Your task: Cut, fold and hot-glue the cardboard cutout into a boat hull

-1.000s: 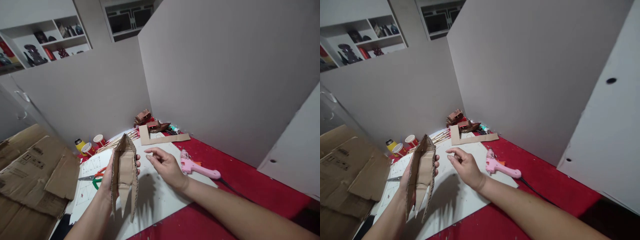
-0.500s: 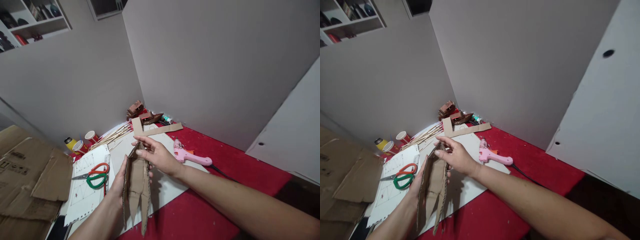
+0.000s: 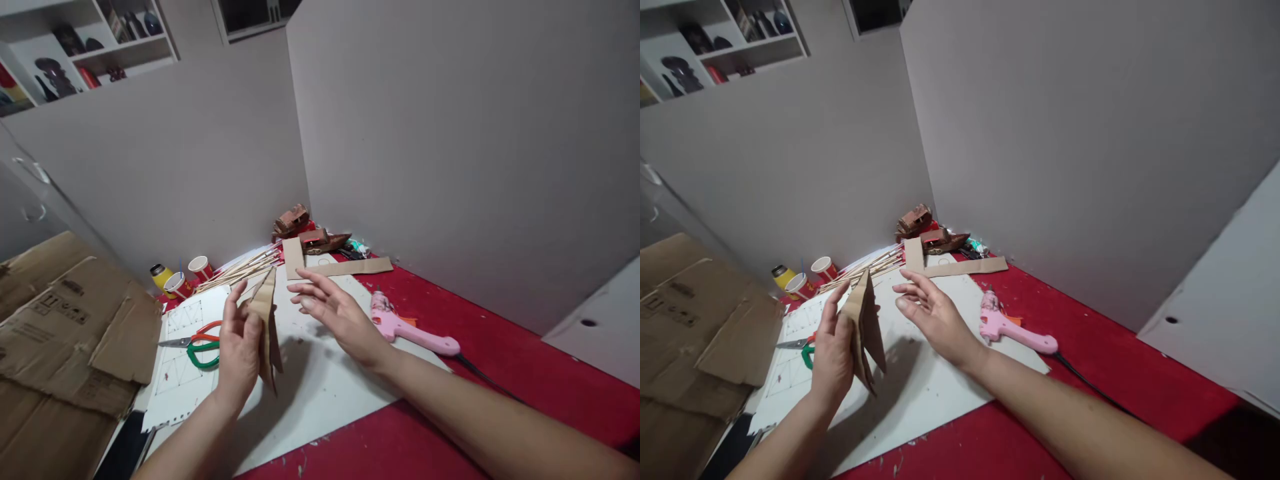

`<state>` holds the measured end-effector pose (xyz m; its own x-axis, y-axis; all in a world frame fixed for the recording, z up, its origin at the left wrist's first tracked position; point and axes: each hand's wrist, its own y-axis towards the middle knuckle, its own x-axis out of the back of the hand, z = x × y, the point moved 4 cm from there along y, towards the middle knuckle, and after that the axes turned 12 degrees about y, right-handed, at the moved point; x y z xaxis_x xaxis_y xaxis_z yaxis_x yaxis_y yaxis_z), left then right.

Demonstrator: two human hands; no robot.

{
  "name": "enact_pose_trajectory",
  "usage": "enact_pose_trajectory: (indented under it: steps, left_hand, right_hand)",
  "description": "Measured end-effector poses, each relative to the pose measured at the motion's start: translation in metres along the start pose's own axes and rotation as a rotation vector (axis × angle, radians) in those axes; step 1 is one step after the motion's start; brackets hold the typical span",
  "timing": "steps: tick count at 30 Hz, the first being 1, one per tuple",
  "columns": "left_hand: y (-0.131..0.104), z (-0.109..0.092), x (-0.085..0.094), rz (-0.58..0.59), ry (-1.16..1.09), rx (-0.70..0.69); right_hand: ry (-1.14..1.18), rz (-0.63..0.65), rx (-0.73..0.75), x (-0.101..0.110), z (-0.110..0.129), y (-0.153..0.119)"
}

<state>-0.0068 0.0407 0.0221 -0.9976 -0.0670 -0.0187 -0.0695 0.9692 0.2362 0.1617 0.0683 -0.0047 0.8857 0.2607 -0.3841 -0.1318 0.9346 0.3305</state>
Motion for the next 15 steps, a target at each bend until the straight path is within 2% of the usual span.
enact_pose_trajectory:
  steps: [5,8,12,15]
  left_hand:
    - [-0.007,-0.008,0.014,-0.126,0.322,-0.393]
    - [-0.006,-0.012,0.024,-0.169,0.415,-0.548]
    - [0.000,-0.015,0.035,-0.241,0.383,-0.496]
    - [0.001,-0.017,0.037,-0.278,0.345,-0.456]
  right_hand:
    - [0.041,0.099,-0.030,-0.009,-0.006,-0.008]
    - [0.040,0.110,-0.048,-0.012,-0.006,-0.008]
    - [0.004,0.118,-0.086,-0.014,-0.004,-0.007]
    - [-0.022,0.125,-0.085,-0.015,-0.001,-0.007]
